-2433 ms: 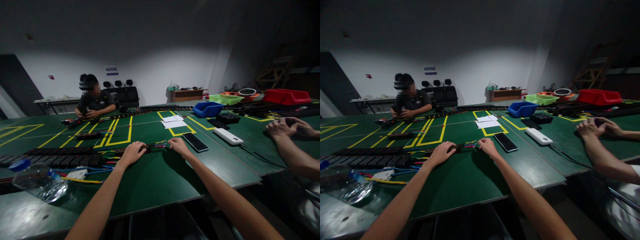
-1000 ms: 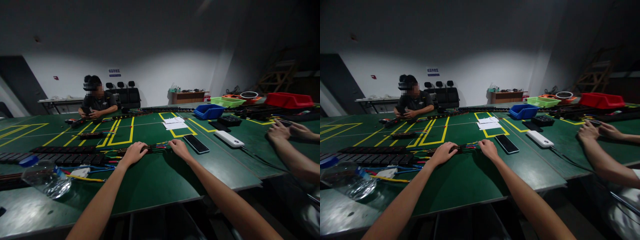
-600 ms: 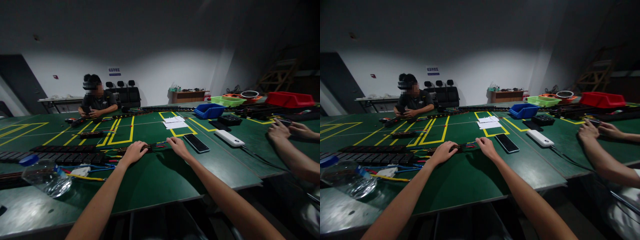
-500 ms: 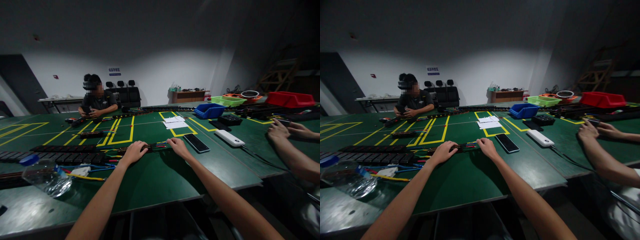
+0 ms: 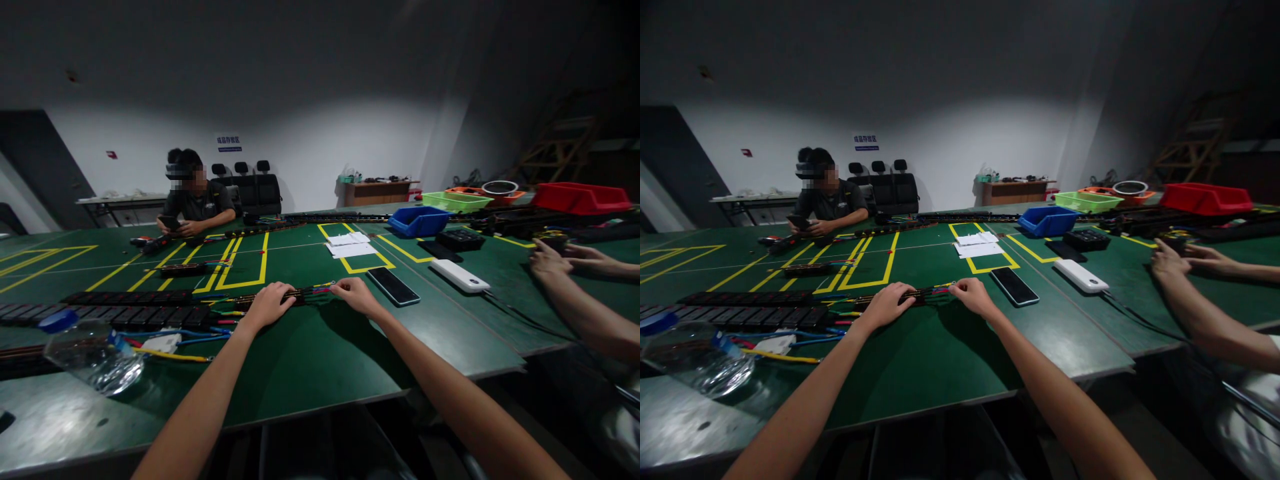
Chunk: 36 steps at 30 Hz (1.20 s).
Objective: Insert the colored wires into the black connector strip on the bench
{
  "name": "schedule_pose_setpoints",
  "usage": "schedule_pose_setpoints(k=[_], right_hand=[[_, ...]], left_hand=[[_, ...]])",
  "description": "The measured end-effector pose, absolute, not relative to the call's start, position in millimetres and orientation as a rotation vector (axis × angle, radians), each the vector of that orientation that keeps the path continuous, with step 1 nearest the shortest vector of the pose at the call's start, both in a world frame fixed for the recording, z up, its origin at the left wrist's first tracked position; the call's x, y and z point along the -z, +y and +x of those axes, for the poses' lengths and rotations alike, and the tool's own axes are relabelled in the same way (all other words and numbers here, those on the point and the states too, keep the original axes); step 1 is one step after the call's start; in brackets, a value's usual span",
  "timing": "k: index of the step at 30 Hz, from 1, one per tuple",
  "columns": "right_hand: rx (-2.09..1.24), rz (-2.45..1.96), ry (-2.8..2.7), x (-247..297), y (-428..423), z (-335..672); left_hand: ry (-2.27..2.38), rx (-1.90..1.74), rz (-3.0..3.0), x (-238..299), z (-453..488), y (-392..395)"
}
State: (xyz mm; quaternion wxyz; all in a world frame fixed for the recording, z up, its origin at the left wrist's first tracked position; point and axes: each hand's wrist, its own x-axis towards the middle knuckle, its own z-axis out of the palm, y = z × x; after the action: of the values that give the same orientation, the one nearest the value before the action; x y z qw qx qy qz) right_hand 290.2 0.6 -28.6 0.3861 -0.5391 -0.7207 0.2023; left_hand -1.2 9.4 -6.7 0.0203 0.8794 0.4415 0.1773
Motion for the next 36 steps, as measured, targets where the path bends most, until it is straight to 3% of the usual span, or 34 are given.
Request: schedule_pose_setpoints(k=[7, 21, 36], right_hand=[[-0.347, -1.335, -1.897, 26.1, -4.4, 286.4], [-0.166, -1.709, -1.726, 24.0, -5.9, 292.0], [-0.346, -1.356, -1.785, 32.8, 3.7, 292.8]], left_hand=[[1.373, -0.543, 2.713, 7.4, -1.4, 10.1], [1.369, -0.535, 2.719, 8.2, -2.3, 11.4], [1.364, -0.546, 2.728, 9.1, -2.1, 12.1]])
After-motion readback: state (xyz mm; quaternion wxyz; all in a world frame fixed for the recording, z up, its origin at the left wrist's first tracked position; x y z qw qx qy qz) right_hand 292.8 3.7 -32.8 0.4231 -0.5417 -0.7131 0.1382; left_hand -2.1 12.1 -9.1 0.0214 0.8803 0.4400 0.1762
